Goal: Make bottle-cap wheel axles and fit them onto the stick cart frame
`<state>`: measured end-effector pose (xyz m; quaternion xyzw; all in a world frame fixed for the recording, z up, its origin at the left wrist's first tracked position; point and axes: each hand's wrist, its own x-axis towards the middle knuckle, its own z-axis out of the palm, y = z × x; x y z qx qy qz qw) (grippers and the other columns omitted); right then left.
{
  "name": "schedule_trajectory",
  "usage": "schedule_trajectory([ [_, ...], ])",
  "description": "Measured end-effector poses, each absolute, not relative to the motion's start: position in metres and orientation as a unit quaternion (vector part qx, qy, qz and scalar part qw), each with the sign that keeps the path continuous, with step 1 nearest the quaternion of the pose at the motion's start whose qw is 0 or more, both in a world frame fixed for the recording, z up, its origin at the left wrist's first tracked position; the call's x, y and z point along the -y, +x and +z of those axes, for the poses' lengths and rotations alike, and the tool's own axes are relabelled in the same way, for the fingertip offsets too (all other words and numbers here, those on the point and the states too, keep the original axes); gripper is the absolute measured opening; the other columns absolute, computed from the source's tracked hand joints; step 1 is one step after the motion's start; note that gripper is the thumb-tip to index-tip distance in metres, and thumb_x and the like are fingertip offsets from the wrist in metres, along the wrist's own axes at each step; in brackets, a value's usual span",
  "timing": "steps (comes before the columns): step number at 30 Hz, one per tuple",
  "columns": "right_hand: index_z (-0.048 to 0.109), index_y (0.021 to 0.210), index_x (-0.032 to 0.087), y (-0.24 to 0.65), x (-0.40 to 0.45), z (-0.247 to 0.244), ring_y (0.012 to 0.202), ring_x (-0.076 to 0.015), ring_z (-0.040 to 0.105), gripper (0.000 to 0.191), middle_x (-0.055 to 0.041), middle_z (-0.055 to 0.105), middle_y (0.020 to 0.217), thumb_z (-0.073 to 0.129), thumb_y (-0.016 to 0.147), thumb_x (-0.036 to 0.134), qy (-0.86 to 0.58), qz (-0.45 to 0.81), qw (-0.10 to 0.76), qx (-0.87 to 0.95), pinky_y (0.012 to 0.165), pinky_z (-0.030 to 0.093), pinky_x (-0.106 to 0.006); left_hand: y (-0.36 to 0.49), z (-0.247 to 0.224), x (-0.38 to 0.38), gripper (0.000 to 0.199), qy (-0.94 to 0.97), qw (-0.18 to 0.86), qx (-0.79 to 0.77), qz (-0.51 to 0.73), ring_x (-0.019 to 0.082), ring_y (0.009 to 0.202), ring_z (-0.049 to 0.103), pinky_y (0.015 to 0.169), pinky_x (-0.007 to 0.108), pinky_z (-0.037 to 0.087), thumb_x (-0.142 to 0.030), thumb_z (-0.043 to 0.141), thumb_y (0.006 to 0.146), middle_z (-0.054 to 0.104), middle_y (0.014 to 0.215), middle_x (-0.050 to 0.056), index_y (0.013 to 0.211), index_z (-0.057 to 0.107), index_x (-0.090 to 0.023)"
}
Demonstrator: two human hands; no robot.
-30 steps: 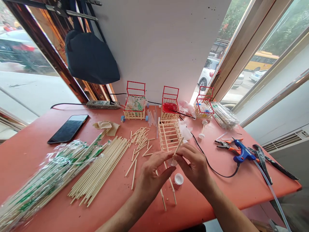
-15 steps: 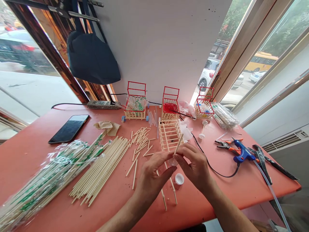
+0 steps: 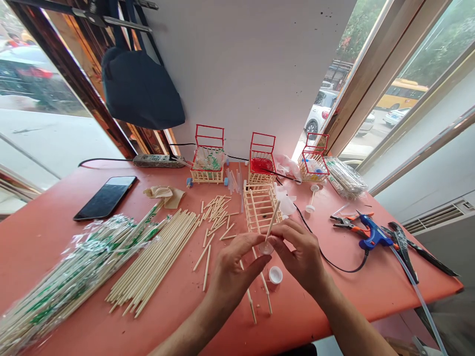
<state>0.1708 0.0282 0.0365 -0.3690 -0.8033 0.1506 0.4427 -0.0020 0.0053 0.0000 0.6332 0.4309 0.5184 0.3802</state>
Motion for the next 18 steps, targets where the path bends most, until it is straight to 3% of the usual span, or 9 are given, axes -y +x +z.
schedule_trajectory([
  [18,0.07,0.095,0.022,0.1752,-0.0306,0.0415,0.079,-0.0185,0.065,0.01,-0.0032,0.07,0.083,0.062,0.1,0.02,-0.376,0.133,0.456,0.796,0.074,0.052,-0.031,-0.0011,-0.0008,-0.0061,0.025,0.637,0.386,-0.417,0.521,0.025,0.107,0.074,0.093,0.036,0.058,-0.02,0.074,0.087,0.08,0.113,0.006,0.111,0.077,-0.024],
])
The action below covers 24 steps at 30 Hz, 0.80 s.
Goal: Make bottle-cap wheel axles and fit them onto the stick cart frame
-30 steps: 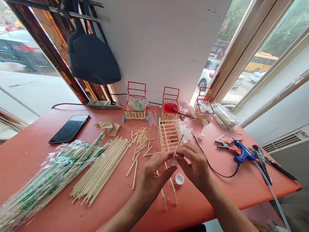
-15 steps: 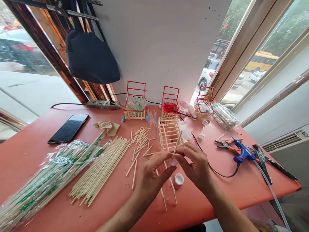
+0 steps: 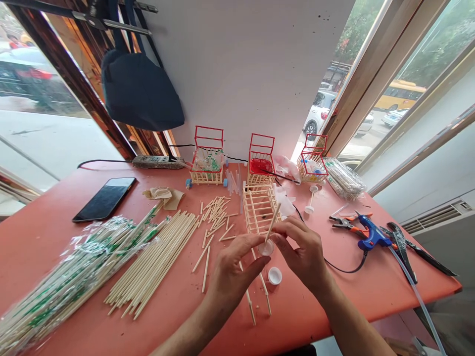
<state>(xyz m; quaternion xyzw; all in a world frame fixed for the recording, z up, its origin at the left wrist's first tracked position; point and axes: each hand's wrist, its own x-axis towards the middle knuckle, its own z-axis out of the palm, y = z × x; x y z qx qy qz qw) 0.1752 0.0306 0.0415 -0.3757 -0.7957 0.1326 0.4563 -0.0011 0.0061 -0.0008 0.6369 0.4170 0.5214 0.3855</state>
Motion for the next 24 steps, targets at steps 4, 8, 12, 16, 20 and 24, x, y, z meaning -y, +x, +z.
schedule_trajectory([
  [4,0.071,0.094,0.022,0.1756,-0.0301,0.0422,0.077,-0.0185,0.065,0.012,-0.0036,0.071,0.083,0.061,0.1,0.022,-0.379,0.131,0.456,0.794,0.072,0.053,-0.031,-0.0011,-0.0008,-0.0052,0.026,0.636,0.397,-0.414,0.517,0.025,0.109,0.073,0.094,0.036,0.057,-0.021,0.073,0.088,0.079,0.115,0.006,0.113,0.076,-0.025],
  [8,0.071,0.096,0.022,0.1757,-0.0294,0.0417,0.079,-0.019,0.066,0.012,-0.0038,0.073,0.085,0.061,0.101,0.023,-0.38,0.13,0.457,0.794,0.073,0.054,-0.032,-0.0014,-0.002,-0.0045,0.027,0.638,0.399,-0.407,0.518,0.025,0.111,0.072,0.095,0.037,0.056,-0.021,0.073,0.089,0.079,0.117,0.006,0.115,0.076,-0.026],
  [12,0.071,0.097,0.023,0.1757,-0.029,0.0423,0.078,-0.0186,0.066,0.011,-0.0033,0.073,0.085,0.061,0.101,0.022,-0.377,0.127,0.46,0.794,0.072,0.053,-0.031,-0.0013,-0.0032,-0.0049,0.028,0.638,0.396,-0.406,0.521,0.023,0.109,0.072,0.095,0.034,0.056,-0.019,0.075,0.088,0.079,0.116,0.004,0.114,0.076,-0.027],
  [16,0.071,0.095,0.022,0.1751,-0.0293,0.0428,0.078,-0.0181,0.065,0.01,-0.0028,0.072,0.083,0.063,0.1,0.02,-0.369,0.129,0.463,0.795,0.072,0.052,-0.03,-0.0013,-0.003,-0.0053,0.028,0.639,0.393,-0.407,0.521,0.023,0.109,0.072,0.095,0.034,0.055,-0.018,0.074,0.088,0.079,0.115,0.004,0.114,0.076,-0.026],
  [20,0.071,0.096,0.022,0.1751,-0.0293,0.0422,0.079,-0.0177,0.065,0.009,-0.0027,0.073,0.085,0.064,0.099,0.02,-0.373,0.128,0.464,0.793,0.073,0.052,-0.03,-0.0017,-0.0026,-0.0056,0.03,0.639,0.39,-0.404,0.525,0.023,0.109,0.072,0.095,0.033,0.055,-0.018,0.075,0.088,0.079,0.115,0.003,0.116,0.076,-0.027],
  [24,0.071,0.096,0.022,0.176,-0.029,0.0418,0.078,-0.0178,0.065,0.009,-0.0028,0.073,0.086,0.063,0.099,0.02,-0.373,0.128,0.462,0.794,0.072,0.052,-0.03,-0.0017,-0.0031,-0.0061,0.03,0.64,0.391,-0.404,0.524,0.022,0.109,0.072,0.095,0.032,0.055,-0.017,0.075,0.088,0.079,0.116,0.002,0.116,0.076,-0.028],
])
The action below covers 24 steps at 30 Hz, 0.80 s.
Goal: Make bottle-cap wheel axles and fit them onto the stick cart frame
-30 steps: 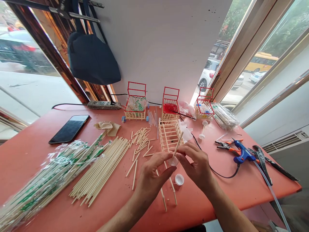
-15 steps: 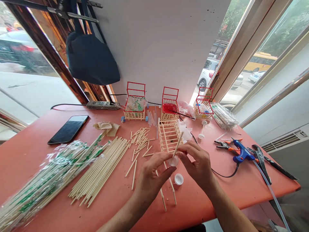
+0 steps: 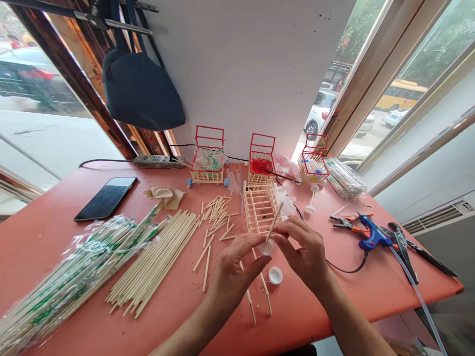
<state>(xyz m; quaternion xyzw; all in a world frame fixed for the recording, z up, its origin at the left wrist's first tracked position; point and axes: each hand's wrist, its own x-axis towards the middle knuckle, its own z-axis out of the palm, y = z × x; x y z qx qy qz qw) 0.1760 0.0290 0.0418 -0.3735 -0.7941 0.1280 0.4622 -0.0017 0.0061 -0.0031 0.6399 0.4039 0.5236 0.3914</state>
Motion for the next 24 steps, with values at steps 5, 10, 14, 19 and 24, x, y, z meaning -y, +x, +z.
schedule_trajectory([
  [5,0.071,0.096,0.022,0.1764,-0.0294,0.0418,0.079,-0.0175,0.065,0.009,-0.003,0.073,0.086,0.064,0.099,0.019,-0.372,0.125,0.468,0.791,0.073,0.052,-0.03,-0.0014,-0.0048,-0.0059,0.029,0.639,0.391,-0.406,0.523,0.021,0.109,0.072,0.095,0.032,0.054,-0.019,0.075,0.088,0.078,0.115,0.002,0.116,0.075,-0.028],
  [10,0.071,0.096,0.022,0.1766,-0.0292,0.042,0.078,-0.017,0.065,0.009,-0.0025,0.072,0.085,0.063,0.099,0.018,-0.374,0.129,0.467,0.791,0.072,0.051,-0.029,-0.0018,-0.0064,-0.0057,0.028,0.639,0.391,-0.407,0.523,0.021,0.11,0.071,0.095,0.031,0.054,-0.02,0.075,0.089,0.078,0.117,0.002,0.116,0.075,-0.028],
  [14,0.071,0.097,0.022,0.1769,-0.0287,0.0416,0.077,-0.0169,0.064,0.009,-0.002,0.071,0.085,0.064,0.098,0.016,-0.371,0.127,0.47,0.791,0.07,0.05,-0.029,-0.0018,-0.0079,-0.0061,0.026,0.64,0.387,-0.407,0.524,0.021,0.109,0.072,0.094,0.031,0.054,-0.021,0.075,0.089,0.078,0.115,0.002,0.114,0.076,-0.028],
  [19,0.07,0.094,0.021,0.1759,-0.0286,0.0414,0.075,-0.0162,0.062,0.009,-0.0012,0.068,0.081,0.064,0.098,0.014,-0.36,0.131,0.47,0.795,0.068,0.048,-0.028,-0.0019,-0.0073,-0.0054,0.026,0.643,0.381,-0.405,0.528,0.021,0.108,0.072,0.094,0.031,0.055,-0.02,0.075,0.089,0.078,0.114,0.001,0.113,0.075,-0.03],
  [24,0.068,0.093,0.021,0.174,-0.0281,0.0419,0.073,-0.016,0.06,0.009,-0.0003,0.065,0.078,0.064,0.098,0.015,-0.358,0.134,0.464,0.799,0.068,0.047,-0.028,-0.0016,-0.0061,-0.0054,0.026,0.648,0.382,-0.402,0.522,0.021,0.109,0.071,0.095,0.031,0.054,-0.02,0.074,0.09,0.078,0.115,0.001,0.114,0.075,-0.03],
])
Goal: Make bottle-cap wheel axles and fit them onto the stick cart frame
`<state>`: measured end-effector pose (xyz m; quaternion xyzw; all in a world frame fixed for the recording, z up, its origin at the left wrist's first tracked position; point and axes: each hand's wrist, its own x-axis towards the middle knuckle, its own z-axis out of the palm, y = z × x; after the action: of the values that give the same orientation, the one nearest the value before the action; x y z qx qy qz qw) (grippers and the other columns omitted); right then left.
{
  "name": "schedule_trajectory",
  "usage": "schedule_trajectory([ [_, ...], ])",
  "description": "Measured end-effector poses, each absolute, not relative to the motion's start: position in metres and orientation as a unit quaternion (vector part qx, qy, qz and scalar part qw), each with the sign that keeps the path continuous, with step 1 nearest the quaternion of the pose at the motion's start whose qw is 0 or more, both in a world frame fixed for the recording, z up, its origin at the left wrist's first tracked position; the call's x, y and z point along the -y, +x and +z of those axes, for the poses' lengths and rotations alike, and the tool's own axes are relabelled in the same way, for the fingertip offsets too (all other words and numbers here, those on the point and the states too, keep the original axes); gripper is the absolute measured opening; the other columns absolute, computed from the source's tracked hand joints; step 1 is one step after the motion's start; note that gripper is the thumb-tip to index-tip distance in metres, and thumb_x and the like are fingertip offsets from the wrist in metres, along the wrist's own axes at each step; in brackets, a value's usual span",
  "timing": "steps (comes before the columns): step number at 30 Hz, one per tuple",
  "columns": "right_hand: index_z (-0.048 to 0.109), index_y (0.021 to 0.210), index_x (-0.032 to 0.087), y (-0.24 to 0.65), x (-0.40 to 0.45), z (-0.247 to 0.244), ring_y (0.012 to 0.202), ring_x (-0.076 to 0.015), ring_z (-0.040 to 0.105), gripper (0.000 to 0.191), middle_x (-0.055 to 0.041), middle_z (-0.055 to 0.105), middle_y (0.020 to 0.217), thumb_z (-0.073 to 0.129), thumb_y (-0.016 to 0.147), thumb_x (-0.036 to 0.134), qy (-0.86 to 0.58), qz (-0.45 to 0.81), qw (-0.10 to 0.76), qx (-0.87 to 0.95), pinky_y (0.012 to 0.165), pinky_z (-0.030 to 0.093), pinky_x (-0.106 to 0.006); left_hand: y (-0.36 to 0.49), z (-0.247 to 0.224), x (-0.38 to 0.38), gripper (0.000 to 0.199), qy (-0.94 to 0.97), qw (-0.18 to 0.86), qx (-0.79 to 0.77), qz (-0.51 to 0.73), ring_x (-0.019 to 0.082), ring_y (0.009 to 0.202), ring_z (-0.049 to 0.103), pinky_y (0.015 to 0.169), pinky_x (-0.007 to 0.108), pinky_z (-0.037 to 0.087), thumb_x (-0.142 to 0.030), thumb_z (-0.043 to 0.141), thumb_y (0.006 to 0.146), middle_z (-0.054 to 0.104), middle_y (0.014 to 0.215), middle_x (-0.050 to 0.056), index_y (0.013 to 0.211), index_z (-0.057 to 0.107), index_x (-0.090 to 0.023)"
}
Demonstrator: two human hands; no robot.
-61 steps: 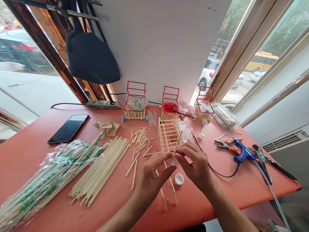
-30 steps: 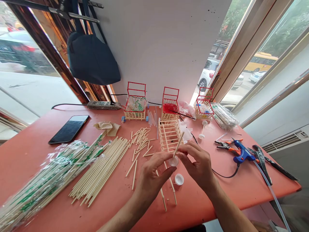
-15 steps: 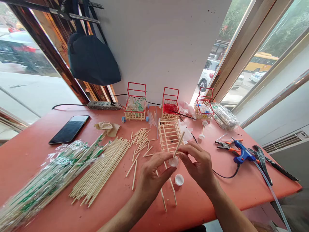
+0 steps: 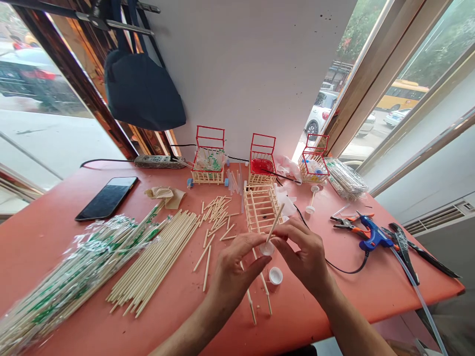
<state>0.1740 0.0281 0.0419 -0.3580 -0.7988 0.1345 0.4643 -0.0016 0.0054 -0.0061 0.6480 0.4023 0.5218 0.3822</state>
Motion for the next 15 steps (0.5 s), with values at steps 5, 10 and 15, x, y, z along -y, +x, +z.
schedule_trajectory([
  [5,0.066,0.09,0.021,0.1727,-0.0272,0.0425,0.072,-0.0161,0.058,0.01,0.0001,0.064,0.077,0.064,0.098,0.016,-0.362,0.136,0.462,0.798,0.067,0.045,-0.027,-0.001,-0.008,-0.0066,0.028,0.649,0.382,-0.401,0.521,0.02,0.11,0.07,0.096,0.03,0.053,-0.019,0.074,0.09,0.078,0.116,0.0,0.115,0.075,-0.031],
  [10,0.059,0.083,0.022,0.1719,-0.0275,0.0417,0.069,-0.0152,0.055,0.017,0.0013,0.06,0.075,0.063,0.098,0.017,-0.365,0.136,0.464,0.795,0.066,0.044,-0.027,-0.001,-0.007,-0.0062,0.031,0.634,0.387,-0.412,0.527,0.021,0.107,0.072,0.095,0.032,0.055,-0.02,0.076,0.087,0.079,0.114,0.0,0.116,0.075,-0.03],
  [15,0.057,0.082,0.022,0.1724,-0.0271,0.0411,0.07,-0.0146,0.055,0.018,0.0021,0.058,0.075,0.062,0.099,0.017,-0.367,0.141,0.459,0.797,0.066,0.043,-0.026,-0.0007,-0.0024,-0.005,0.033,0.62,0.396,-0.442,0.513,0.022,0.108,0.073,0.094,0.034,0.056,-0.021,0.077,0.085,0.079,0.115,0.002,0.117,0.075,-0.028],
])
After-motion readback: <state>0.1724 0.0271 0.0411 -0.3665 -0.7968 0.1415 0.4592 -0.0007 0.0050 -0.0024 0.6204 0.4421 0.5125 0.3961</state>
